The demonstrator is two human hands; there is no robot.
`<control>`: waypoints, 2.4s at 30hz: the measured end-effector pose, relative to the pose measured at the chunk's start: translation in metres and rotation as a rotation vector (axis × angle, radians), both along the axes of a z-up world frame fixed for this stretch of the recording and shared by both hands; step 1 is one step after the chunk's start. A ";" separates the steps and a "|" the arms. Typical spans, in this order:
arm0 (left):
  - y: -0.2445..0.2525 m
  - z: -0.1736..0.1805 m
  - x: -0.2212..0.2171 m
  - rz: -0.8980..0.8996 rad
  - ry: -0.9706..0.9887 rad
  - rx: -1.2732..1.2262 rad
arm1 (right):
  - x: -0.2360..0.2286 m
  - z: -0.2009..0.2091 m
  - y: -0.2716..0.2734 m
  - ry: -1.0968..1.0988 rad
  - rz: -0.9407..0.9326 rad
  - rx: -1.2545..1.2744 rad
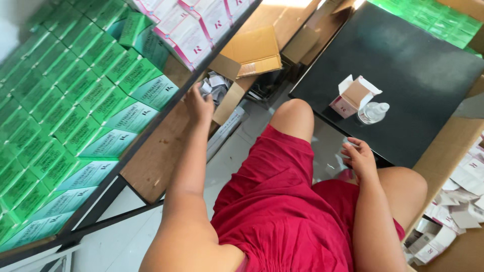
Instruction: The person sits on the floor and repeatedly picks up small white boxes and plastic-wrapped bottles from a nearby cardboard box. They open each box, insert the bottle, close the box, and place it on a shelf. The process is repeated for multiple units.
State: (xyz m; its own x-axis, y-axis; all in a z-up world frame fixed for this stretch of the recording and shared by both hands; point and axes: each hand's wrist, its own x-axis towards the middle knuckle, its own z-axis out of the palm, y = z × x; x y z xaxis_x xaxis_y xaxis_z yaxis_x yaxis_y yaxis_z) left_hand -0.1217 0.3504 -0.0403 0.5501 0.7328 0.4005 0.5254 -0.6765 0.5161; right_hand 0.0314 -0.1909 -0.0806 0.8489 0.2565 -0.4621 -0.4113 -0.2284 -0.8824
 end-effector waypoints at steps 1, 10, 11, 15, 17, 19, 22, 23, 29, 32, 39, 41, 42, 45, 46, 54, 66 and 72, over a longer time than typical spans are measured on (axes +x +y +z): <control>0.020 -0.005 -0.006 0.004 0.044 -0.115 | -0.004 0.001 -0.001 -0.002 0.000 -0.009; 0.063 -0.020 0.027 0.011 0.073 -0.205 | -0.002 -0.018 0.005 -0.098 0.126 -0.088; 0.058 -0.015 0.029 0.116 0.075 -0.273 | -0.003 -0.020 0.003 -0.107 0.132 -0.081; 0.019 0.018 0.015 0.184 -0.193 -0.320 | -0.004 -0.030 -0.003 -0.162 0.123 -0.069; -0.025 0.029 0.010 -0.267 -0.541 -0.251 | -0.003 -0.031 -0.005 -0.217 0.044 -0.047; -0.075 0.038 0.012 -0.558 -0.754 -0.479 | -0.002 -0.029 -0.007 -0.277 -0.098 -0.017; -0.169 0.040 0.035 -0.736 -0.736 -0.944 | 0.002 -0.017 -0.011 -0.388 -0.275 -0.032; -0.201 0.037 0.040 -0.847 -0.705 -0.944 | 0.002 -0.012 -0.011 -0.372 -0.335 0.014; -0.338 -0.005 0.115 -1.088 -0.242 -1.223 | 0.020 0.035 -0.002 -0.622 -0.311 -0.209; -0.353 -0.025 0.122 -1.174 -0.064 -0.634 | 0.052 0.053 0.009 -0.883 -0.224 -0.413; -0.366 -0.028 0.110 -1.250 0.039 -0.429 | 0.080 0.037 0.016 -0.807 -0.215 -0.402; -0.363 -0.022 0.112 -1.229 0.022 -0.482 | 0.070 0.030 0.009 -0.650 -0.269 -0.337; -0.362 -0.017 0.113 -1.228 0.016 -0.477 | 0.066 0.030 0.005 -0.639 -0.280 -0.312; -0.357 -0.002 0.114 -1.251 0.055 -0.470 | 0.042 0.036 -0.003 -0.549 -0.303 -0.075; -0.356 0.002 0.113 -1.269 0.108 -0.472 | 0.030 0.039 -0.005 -0.507 -0.308 0.032; -0.354 0.020 0.101 -1.262 0.150 -0.182 | -0.030 0.044 0.002 -0.591 -0.425 0.526; -0.360 0.029 0.092 -1.226 -0.164 0.017 | -0.029 0.057 0.020 -0.195 -0.534 0.362; -0.360 0.041 0.093 -1.210 -0.116 -0.030 | -0.028 0.056 0.011 -0.468 -0.327 0.346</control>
